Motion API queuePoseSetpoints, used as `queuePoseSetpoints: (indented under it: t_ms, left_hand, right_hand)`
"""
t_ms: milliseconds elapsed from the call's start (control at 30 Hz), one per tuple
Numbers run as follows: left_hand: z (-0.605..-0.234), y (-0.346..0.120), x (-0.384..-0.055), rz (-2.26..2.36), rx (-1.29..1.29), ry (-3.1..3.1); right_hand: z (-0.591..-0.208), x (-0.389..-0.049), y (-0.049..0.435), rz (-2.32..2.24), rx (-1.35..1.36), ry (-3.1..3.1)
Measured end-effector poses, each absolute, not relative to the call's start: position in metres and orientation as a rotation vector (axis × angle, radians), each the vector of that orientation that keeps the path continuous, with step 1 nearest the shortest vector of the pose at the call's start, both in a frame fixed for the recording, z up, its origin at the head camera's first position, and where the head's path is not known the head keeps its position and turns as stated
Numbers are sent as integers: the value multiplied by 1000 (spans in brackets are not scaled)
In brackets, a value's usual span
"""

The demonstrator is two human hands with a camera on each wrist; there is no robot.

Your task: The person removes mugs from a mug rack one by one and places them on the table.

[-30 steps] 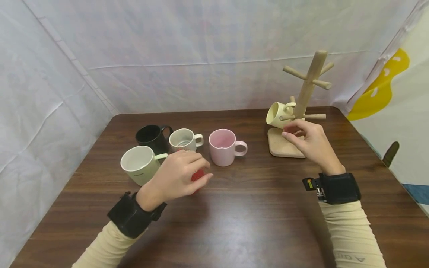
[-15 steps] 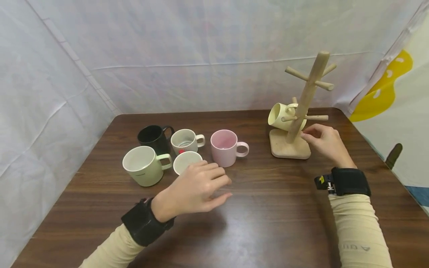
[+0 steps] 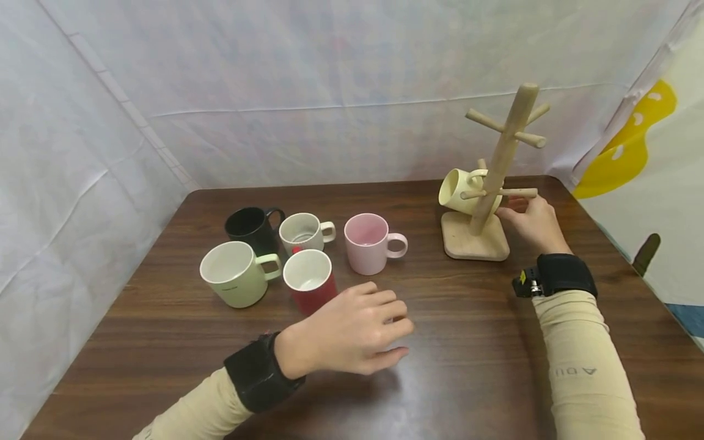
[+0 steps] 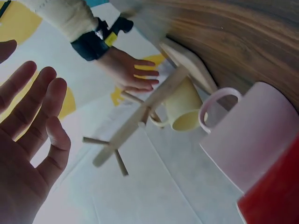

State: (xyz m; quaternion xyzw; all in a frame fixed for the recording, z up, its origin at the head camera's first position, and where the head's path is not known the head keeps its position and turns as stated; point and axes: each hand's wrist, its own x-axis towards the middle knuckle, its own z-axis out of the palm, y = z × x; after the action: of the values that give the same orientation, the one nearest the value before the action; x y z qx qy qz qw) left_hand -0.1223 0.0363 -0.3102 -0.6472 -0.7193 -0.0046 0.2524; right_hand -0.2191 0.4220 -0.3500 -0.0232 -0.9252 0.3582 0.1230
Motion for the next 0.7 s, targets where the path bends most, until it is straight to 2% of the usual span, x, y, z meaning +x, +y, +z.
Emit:
queuePoseSetpoints:
  t_ms: [133, 700]
  left_hand:
    - [-310, 43, -117, 34, -1806, -1938]
    - [-312, 58, -105, 111, -1863, -1880]
  right_hand:
    - [-355, -225, 421, 1211, -155, -2663]
    - [-372, -256, 421, 2235, -187, -2095]
